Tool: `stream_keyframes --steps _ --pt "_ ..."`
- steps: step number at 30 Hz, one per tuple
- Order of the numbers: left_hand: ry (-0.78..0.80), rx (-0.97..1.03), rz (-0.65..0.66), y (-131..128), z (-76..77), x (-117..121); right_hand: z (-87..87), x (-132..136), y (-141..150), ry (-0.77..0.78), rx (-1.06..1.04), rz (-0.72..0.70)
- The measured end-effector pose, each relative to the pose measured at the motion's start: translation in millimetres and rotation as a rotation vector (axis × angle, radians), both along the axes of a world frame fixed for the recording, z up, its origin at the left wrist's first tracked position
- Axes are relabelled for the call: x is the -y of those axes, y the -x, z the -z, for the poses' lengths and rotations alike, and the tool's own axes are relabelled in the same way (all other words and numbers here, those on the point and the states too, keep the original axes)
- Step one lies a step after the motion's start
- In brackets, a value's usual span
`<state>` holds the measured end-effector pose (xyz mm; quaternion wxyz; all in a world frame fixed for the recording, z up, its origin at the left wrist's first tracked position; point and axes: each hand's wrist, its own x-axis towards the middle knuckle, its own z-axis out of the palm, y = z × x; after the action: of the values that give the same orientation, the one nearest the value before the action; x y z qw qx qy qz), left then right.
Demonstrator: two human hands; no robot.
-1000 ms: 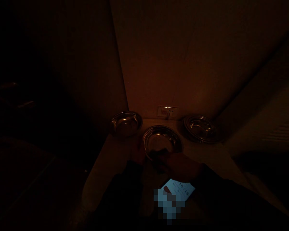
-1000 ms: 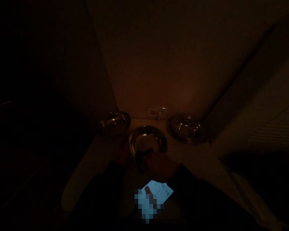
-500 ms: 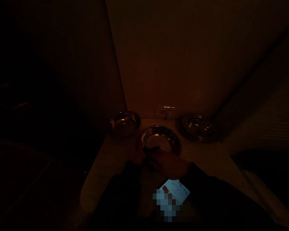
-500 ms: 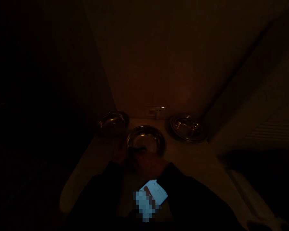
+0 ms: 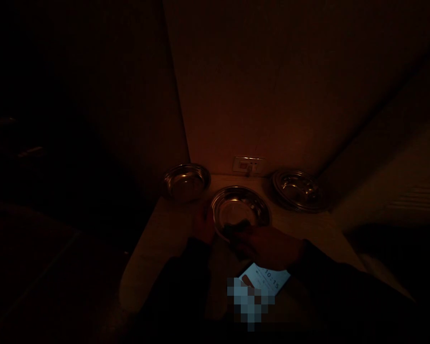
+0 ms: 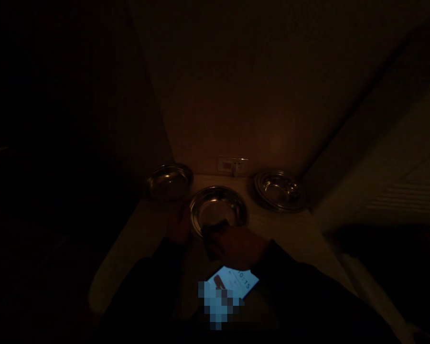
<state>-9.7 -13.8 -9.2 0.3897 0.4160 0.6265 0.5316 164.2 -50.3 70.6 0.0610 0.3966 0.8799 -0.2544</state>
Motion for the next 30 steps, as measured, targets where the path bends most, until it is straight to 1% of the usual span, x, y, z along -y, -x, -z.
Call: stream_keyframes --steps 3,6,8,11,15,18,22,25,30 --pt "0.014 0.000 0.030 -0.6 -1.7 1.3 -1.0 1.0 -8.4 0.006 0.026 -0.023" --pt "0.038 0.001 0.029 -1.7 -3.4 1.9 5.1 1.8 -7.8 -0.006 -0.009 -0.007" --pt "0.044 0.001 0.020 -2.1 -3.8 1.8 10.6 1.7 -1.4 -0.022 -0.064 -0.003" --pt "0.042 -0.036 0.008 -1.4 -3.9 1.6 17.9 -2.5 15.7 -0.056 -0.114 0.021" --pt "0.061 -0.065 0.009 1.1 -4.8 0.8 23.8 -13.8 38.2 -0.098 -0.107 0.092" --pt "0.056 -0.060 0.034 2.1 -6.4 0.3 24.7 -18.4 44.4 -0.096 -0.108 0.096" --pt "0.052 -0.074 0.029 1.5 -8.2 0.5 21.8 -15.9 43.0 -0.098 -0.115 0.088" --pt "0.055 -0.038 0.013 1.3 -8.3 0.0 18.4 -10.8 38.2 -0.102 -0.083 0.075" --pt "0.050 0.053 0.055 2.5 -5.1 -3.2 12.9 0.6 14.4 -0.051 -0.086 -0.008"
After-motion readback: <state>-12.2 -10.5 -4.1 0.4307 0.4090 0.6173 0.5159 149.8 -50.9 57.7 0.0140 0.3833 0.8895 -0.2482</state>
